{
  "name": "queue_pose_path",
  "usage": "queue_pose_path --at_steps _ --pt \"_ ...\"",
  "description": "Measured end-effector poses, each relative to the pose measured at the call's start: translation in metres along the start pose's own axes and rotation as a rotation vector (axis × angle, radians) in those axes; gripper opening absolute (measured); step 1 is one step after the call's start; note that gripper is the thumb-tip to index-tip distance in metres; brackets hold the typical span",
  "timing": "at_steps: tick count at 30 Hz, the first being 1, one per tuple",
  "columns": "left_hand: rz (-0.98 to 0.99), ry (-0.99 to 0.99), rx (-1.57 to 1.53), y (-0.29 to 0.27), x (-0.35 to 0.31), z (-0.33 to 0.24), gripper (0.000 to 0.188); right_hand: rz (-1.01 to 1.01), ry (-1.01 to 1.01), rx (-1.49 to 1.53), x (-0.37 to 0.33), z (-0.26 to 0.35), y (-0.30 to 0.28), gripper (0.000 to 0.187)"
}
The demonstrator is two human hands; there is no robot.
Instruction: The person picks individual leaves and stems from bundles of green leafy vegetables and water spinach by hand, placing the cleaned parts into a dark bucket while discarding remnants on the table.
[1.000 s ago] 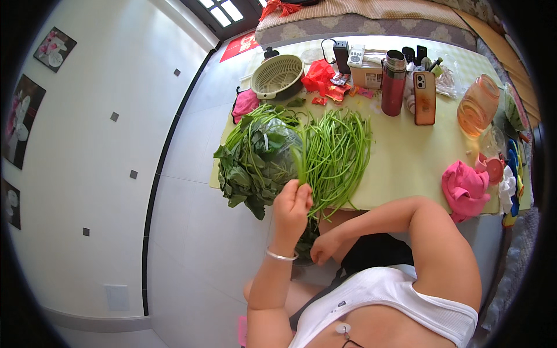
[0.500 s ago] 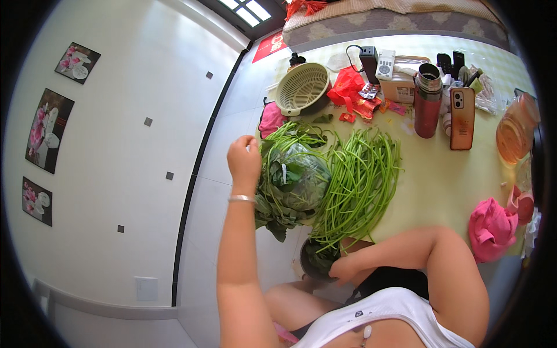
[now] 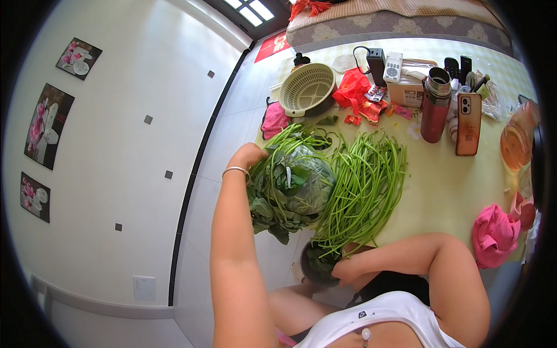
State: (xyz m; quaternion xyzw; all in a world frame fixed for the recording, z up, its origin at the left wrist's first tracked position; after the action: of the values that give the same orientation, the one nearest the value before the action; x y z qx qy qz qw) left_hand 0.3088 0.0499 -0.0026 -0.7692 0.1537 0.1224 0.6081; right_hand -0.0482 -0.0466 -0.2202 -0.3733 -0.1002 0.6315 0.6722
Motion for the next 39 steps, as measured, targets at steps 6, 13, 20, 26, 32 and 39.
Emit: queue_pose_path --at_steps 6,13,20,26,32,39 --pt "0.067 -0.035 -0.195 -0.011 -0.035 -0.015 0.019 0.017 0.006 0.007 0.001 -0.003 0.000 0.042" --pt "0.184 -0.043 -0.563 -0.031 -0.051 0.000 0.021 0.003 -0.003 -0.010 -0.005 0.005 -0.008 0.044" --pt "0.142 -0.009 -0.763 -0.034 -0.058 0.003 0.022 0.020 -0.002 -0.021 -0.005 0.004 -0.008 0.046" --pt "-0.064 0.088 -0.678 -0.034 -0.067 -0.002 0.015 0.013 -0.006 -0.034 0.000 0.001 -0.003 0.045" --pt "-0.231 0.160 -0.574 -0.043 -0.077 -0.004 0.010 0.015 0.007 -0.037 -0.002 0.000 -0.003 0.046" --pt "-0.490 0.386 0.451 -0.045 -0.098 -0.034 0.009 -0.125 -0.046 -0.048 0.014 -0.012 0.012 0.038"
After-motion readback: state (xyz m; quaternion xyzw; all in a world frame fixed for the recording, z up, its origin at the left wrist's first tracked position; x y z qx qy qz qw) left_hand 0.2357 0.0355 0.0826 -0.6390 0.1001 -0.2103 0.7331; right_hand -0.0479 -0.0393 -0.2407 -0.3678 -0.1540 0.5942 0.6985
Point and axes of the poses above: each hand's wrist, its own x-axis towards the middle knuckle, its own y-axis out of the palm, z = x × y, the point moved 2 cm from there along x, towards the middle knuckle, and after that the axes turned 3 degrees about -y, right-handed, at the moved point
